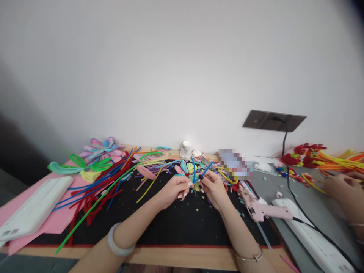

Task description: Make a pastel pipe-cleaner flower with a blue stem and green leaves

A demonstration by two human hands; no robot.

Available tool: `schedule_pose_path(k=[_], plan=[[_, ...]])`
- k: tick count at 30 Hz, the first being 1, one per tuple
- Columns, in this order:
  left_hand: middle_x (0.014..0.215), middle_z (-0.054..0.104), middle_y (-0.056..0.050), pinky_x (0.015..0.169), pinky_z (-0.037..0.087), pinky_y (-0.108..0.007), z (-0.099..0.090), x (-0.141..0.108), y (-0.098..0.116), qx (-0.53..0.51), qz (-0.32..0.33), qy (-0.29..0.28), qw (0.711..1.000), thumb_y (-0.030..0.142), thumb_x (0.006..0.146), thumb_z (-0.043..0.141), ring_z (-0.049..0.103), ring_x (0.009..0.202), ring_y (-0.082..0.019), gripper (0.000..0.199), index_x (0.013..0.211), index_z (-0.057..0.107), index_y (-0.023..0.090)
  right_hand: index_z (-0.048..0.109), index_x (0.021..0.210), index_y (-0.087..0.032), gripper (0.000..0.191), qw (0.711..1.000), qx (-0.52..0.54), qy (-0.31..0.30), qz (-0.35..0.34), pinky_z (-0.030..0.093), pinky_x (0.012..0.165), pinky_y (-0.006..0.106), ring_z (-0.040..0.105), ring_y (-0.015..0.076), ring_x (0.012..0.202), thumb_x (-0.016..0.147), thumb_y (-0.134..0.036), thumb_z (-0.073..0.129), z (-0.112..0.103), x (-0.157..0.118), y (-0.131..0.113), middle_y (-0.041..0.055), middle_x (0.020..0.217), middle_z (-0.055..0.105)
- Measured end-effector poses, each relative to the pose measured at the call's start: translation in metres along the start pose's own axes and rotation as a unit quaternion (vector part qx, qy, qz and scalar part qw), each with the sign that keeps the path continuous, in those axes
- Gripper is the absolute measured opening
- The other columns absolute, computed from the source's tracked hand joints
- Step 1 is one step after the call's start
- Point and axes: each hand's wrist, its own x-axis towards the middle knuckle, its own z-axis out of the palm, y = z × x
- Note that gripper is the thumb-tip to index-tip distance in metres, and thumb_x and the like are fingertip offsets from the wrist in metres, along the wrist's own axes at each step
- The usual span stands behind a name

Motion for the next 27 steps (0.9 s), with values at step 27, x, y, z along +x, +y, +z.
schedule_pose_path(k=[27], plan=[[0.041, 0.051, 0.004, 0.036, 0.02, -0.019, 0.0029, -0.0039, -0.0009, 0.033, -0.063, -0.063, 0.996, 0.03, 0.075, 0.063, 0.033, 0.031, -0.004, 0.018, 0.081, 0.061, 0.013, 0.067, 0.072, -0.015, 0.014, 0.998, -0.046, -0.023, 0.043, 0.031, 0.042, 0.02, 0.047, 0.0071, 0.044, 0.064, -0.024, 0.075, -0.0005, -0.0015, 0.0058, -0.0014, 0.061, 0.059]])
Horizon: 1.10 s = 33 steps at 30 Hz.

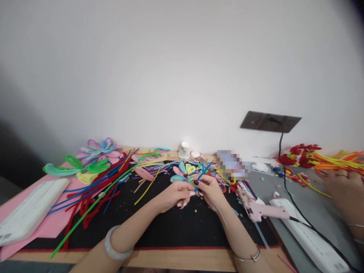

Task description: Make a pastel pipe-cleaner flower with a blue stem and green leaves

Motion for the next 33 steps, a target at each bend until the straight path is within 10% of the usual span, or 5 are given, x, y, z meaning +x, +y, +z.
schedule_pose_path(k=[15, 18, 24, 33], plan=[[0.05, 0.06, 0.0, 0.041, 0.039, -0.022, 0.006, 0.003, -0.007, 0.059, 0.026, 0.022, 0.998, 0.034, 0.077, 0.059, 0.049, 0.037, -0.01, 0.019, 0.071, 0.057, 0.016, 0.055, 0.055, -0.015, 0.024, 0.991, -0.127, 0.028, -0.04, 0.029, 0.039, 0.019, 0.04, 0.0055, 0.045, 0.065, -0.028, 0.073, 0.002, -0.001, -0.005, 0.0014, 0.075, 0.061], [0.053, 0.06, -0.001, 0.042, 0.038, -0.022, 0.006, 0.004, -0.006, 0.056, 0.034, 0.031, 0.997, 0.036, 0.077, 0.059, 0.048, 0.038, -0.009, 0.023, 0.068, 0.056, 0.016, 0.062, 0.074, -0.018, 0.015, 0.994, -0.105, 0.005, -0.036, 0.032, 0.039, 0.019, 0.043, 0.0059, 0.044, 0.067, -0.027, 0.072, 0.004, -0.001, -0.004, -0.0029, 0.068, 0.055], [0.051, 0.055, 0.003, 0.04, 0.031, -0.018, 0.0, 0.007, -0.006, 0.07, 0.093, 0.089, 0.989, 0.038, 0.08, 0.055, 0.042, 0.037, -0.005, 0.027, 0.069, 0.055, 0.014, 0.037, 0.129, -0.025, 0.065, 0.997, 0.02, 0.055, -0.041, 0.043, 0.046, 0.019, 0.051, 0.0083, 0.045, 0.073, -0.024, 0.068, 0.007, 0.0, -0.006, -0.0084, 0.057, 0.053], [0.051, 0.054, 0.003, 0.041, 0.027, -0.018, -0.003, 0.007, -0.004, 0.033, 0.11, 0.128, 0.985, 0.038, 0.08, 0.057, 0.036, 0.037, -0.003, 0.028, 0.072, 0.056, 0.012, 0.045, 0.124, -0.027, 0.067, 0.99, 0.103, 0.087, -0.041, 0.05, 0.056, 0.019, 0.06, 0.0091, 0.063, 0.065, -0.019, 0.075, -0.003, 0.005, -0.011, 0.0012, 0.089, 0.067]])
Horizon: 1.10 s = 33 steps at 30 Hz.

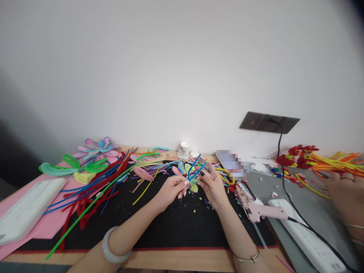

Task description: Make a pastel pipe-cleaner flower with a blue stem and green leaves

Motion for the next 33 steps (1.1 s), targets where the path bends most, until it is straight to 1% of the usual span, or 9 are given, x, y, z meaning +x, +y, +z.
schedule_pose_path(k=[2, 4, 8, 12, 17, 21, 25, 29, 33], plan=[[0.05, 0.053, 0.004, 0.041, 0.027, -0.018, 0.001, -0.002, 0.003, -0.034, -0.016, -0.017, 0.999, 0.039, 0.079, 0.059, 0.035, 0.036, -0.003, 0.028, 0.071, 0.055, 0.012, 0.058, 0.11, -0.021, 0.047, 0.999, -0.012, -0.037, 0.038, 0.046, 0.05, 0.017, 0.057, 0.0081, 0.058, 0.066, -0.02, 0.075, 0.0, -0.001, 0.0, 0.0014, 0.082, 0.066], [0.05, 0.051, 0.005, 0.041, 0.028, -0.018, 0.002, -0.004, 0.006, -0.075, -0.05, -0.053, 0.995, 0.039, 0.077, 0.062, 0.033, 0.035, -0.002, 0.028, 0.069, 0.054, 0.013, 0.064, 0.097, -0.016, 0.034, 0.993, -0.025, -0.082, 0.079, 0.041, 0.044, 0.016, 0.052, 0.0068, 0.051, 0.065, -0.02, 0.076, 0.0, -0.004, 0.001, -0.0001, 0.069, 0.063], [0.049, 0.049, 0.005, 0.04, 0.028, -0.018, 0.003, -0.009, 0.011, -0.142, -0.123, -0.131, 0.973, 0.036, 0.073, 0.066, 0.03, 0.034, -0.001, 0.027, 0.067, 0.052, 0.013, 0.066, 0.087, -0.016, 0.03, 0.981, -0.057, -0.147, 0.115, 0.035, 0.042, 0.018, 0.051, 0.008, 0.047, 0.06, -0.021, 0.078, 0.001, -0.01, 0.001, -0.0009, 0.062, 0.061], [0.047, 0.048, 0.006, 0.039, 0.026, -0.019, 0.002, -0.012, 0.011, -0.155, -0.147, -0.164, 0.963, 0.034, 0.073, 0.067, 0.028, 0.033, -0.001, 0.026, 0.067, 0.054, 0.013, 0.062, 0.073, -0.017, 0.026, 0.978, -0.084, -0.157, 0.107, 0.034, 0.043, 0.02, 0.056, 0.0122, 0.051, 0.057, -0.026, 0.08, 0.001, -0.013, 0.001, -0.0009, 0.059, 0.061], [0.047, 0.048, 0.006, 0.038, 0.026, -0.018, 0.001, -0.01, 0.009, -0.114, -0.115, -0.133, 0.978, 0.036, 0.073, 0.065, 0.031, 0.033, -0.002, 0.026, 0.068, 0.055, 0.013, 0.054, 0.063, -0.017, 0.027, 0.979, -0.149, -0.124, 0.062, 0.032, 0.043, 0.021, 0.047, 0.0092, 0.045, 0.062, -0.032, 0.077, 0.0, -0.01, 0.004, -0.0031, 0.053, 0.056], [0.044, 0.05, 0.005, 0.037, 0.021, -0.018, 0.003, -0.008, 0.01, 0.012, -0.064, -0.089, 0.994, 0.038, 0.077, 0.059, 0.035, 0.033, -0.004, 0.026, 0.068, 0.056, 0.014, 0.051, 0.06, -0.017, 0.029, 0.964, -0.243, -0.101, 0.025, 0.026, 0.042, 0.021, 0.04, 0.0077, 0.043, 0.067, -0.036, 0.072, 0.0, -0.009, 0.003, -0.004, 0.049, 0.051], [0.045, 0.051, 0.004, 0.039, 0.025, -0.019, 0.006, -0.009, 0.012, 0.135, 0.01, -0.06, 0.989, 0.035, 0.08, 0.053, 0.035, 0.034, -0.005, 0.024, 0.065, 0.053, 0.016, 0.049, 0.056, -0.018, 0.03, 0.957, -0.282, -0.07, 0.008, 0.025, 0.042, 0.022, 0.037, 0.008, 0.042, 0.068, -0.036, 0.07, 0.001, -0.008, 0.004, -0.0053, 0.046, 0.047], [0.046, 0.051, 0.003, 0.045, 0.031, -0.019, 0.008, -0.011, 0.011, 0.203, 0.065, -0.024, 0.977, 0.028, 0.08, 0.051, 0.044, 0.042, -0.008, 0.025, 0.058, 0.051, 0.017, 0.044, 0.053, -0.019, 0.033, 0.96, -0.277, -0.031, -0.03, 0.026, 0.045, 0.023, 0.036, 0.0085, 0.045, 0.065, -0.031, 0.072, 0.001, -0.006, 0.009, -0.0063, 0.046, 0.043], [0.045, 0.051, 0.004, 0.041, 0.028, -0.019, 0.009, -0.009, 0.01, 0.177, 0.037, -0.018, 0.983, 0.029, 0.081, 0.05, 0.038, 0.035, -0.006, 0.025, 0.059, 0.05, 0.017, 0.045, 0.058, -0.019, 0.032, 0.985, -0.172, -0.029, -0.018, 0.021, 0.042, 0.023, 0.029, 0.0073, 0.042, 0.066, -0.036, 0.071, 0.003, -0.006, 0.012, -0.0076, 0.048, 0.037]])
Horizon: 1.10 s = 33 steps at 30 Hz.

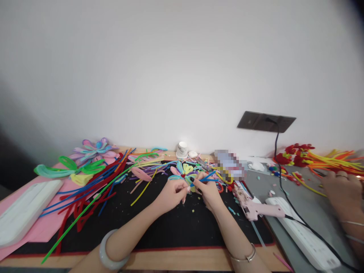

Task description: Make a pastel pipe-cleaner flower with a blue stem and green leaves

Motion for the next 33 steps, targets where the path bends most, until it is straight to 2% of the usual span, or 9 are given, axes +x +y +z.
schedule_pose_path(k=[5, 8, 13, 17, 20, 24, 28, 31, 33], plan=[[0.044, 0.05, 0.004, 0.037, 0.025, -0.019, -0.001, 0.002, -0.001, -0.024, -0.021, 0.018, 0.999, 0.034, 0.081, 0.05, 0.034, 0.033, -0.005, 0.027, 0.062, 0.05, 0.016, 0.046, 0.055, -0.019, 0.034, 0.997, 0.081, 0.006, 0.018, 0.022, 0.041, 0.022, 0.03, 0.0073, 0.043, 0.065, -0.035, 0.074, 0.001, -0.001, -0.003, -0.0068, 0.05, 0.037], [0.044, 0.05, 0.004, 0.037, 0.025, -0.018, -0.001, 0.002, 0.0, -0.031, -0.02, 0.015, 0.999, 0.036, 0.081, 0.05, 0.034, 0.032, -0.005, 0.029, 0.061, 0.049, 0.016, 0.05, 0.054, -0.017, 0.031, 0.992, 0.12, 0.024, 0.034, 0.026, 0.041, 0.021, 0.035, 0.0076, 0.044, 0.065, -0.034, 0.074, 0.001, 0.0, -0.005, -0.0053, 0.051, 0.042], [0.044, 0.051, 0.004, 0.036, 0.024, -0.018, -0.002, 0.003, -0.002, -0.067, -0.019, 0.005, 0.998, 0.039, 0.08, 0.053, 0.034, 0.032, -0.004, 0.03, 0.063, 0.051, 0.015, 0.066, 0.08, -0.017, 0.018, 0.987, 0.152, -0.025, 0.044, 0.032, 0.046, 0.021, 0.044, 0.0088, 0.052, 0.068, -0.03, 0.073, -0.002, -0.001, -0.01, -0.0011, 0.062, 0.058], [0.045, 0.051, 0.005, 0.036, 0.023, -0.017, -0.003, 0.003, -0.005, -0.125, -0.031, -0.014, 0.992, 0.036, 0.079, 0.055, 0.034, 0.032, -0.004, 0.026, 0.067, 0.054, 0.014, 0.064, 0.103, -0.022, 0.037, 0.988, 0.129, -0.071, 0.052, 0.035, 0.049, 0.022, 0.047, 0.0083, 0.054, 0.067, -0.023, 0.073, -0.003, -0.002, -0.011, 0.0038, 0.09, 0.066], [0.045, 0.049, 0.005, 0.036, 0.023, -0.017, -0.004, 0.003, -0.005, -0.198, -0.054, -0.027, 0.978, 0.033, 0.078, 0.057, 0.034, 0.033, -0.003, 0.022, 0.069, 0.057, 0.012, 0.063, 0.108, -0.022, 0.041, 0.991, 0.074, -0.099, 0.046, 0.036, 0.049, 0.023, 0.048, 0.0096, 0.054, 0.068, -0.023, 0.073, -0.004, -0.001, -0.008, 0.0036, 0.084, 0.067], [0.043, 0.043, 0.008, 0.037, 0.021, -0.017, -0.007, 0.002, -0.002, -0.319, -0.092, -0.058, 0.942, 0.029, 0.077, 0.061, 0.023, 0.032, -0.001, 0.019, 0.069, 0.057, 0.012, 0.065, 0.103, -0.019, 0.036, 0.993, 0.021, -0.115, 0.019, 0.036, 0.05, 0.022, 0.048, 0.0106, 0.055, 0.068, -0.022, 0.073, -0.004, 0.0, -0.005, 0.0014, 0.072, 0.064], [0.043, 0.038, 0.009, 0.038, 0.018, -0.016, -0.011, 0.001, 0.0, -0.399, -0.115, -0.083, 0.906, 0.022, 0.077, 0.061, 0.019, 0.034, 0.0, 0.013, 0.069, 0.056, 0.012, 0.067, 0.09, -0.017, 0.023, 0.995, -0.033, -0.093, -0.003, 0.034, 0.048, 0.022, 0.047, 0.0096, 0.052, 0.068, -0.024, 0.071, -0.007, 0.001, -0.003, -0.0005, 0.063, 0.061], [0.044, 0.038, 0.009, 0.038, 0.018, -0.016, -0.012, 0.001, 0.0, -0.403, -0.122, -0.089, 0.903, 0.02, 0.076, 0.061, 0.019, 0.035, 0.0, 0.012, 0.07, 0.055, 0.012, 0.066, 0.075, -0.015, 0.015, 0.994, -0.093, -0.053, -0.016, 0.03, 0.045, 0.021, 0.045, 0.0088, 0.047, 0.071, -0.029, 0.068, -0.008, 0.001, -0.003, -0.0014, 0.054, 0.059], [0.044, 0.038, 0.009, 0.038, 0.019, -0.016, -0.012, 0.002, -0.001, -0.383, -0.121, -0.088, 0.912, 0.022, 0.076, 0.061, 0.019, 0.035, 0.0, 0.013, 0.07, 0.056, 0.012, 0.06, 0.064, -0.015, 0.02, 0.992, -0.12, -0.04, -0.017, 0.029, 0.044, 0.021, 0.044, 0.0082, 0.043, 0.073, -0.031, 0.066, -0.008, 0.0, -0.002, -0.0017, 0.05, 0.057]])
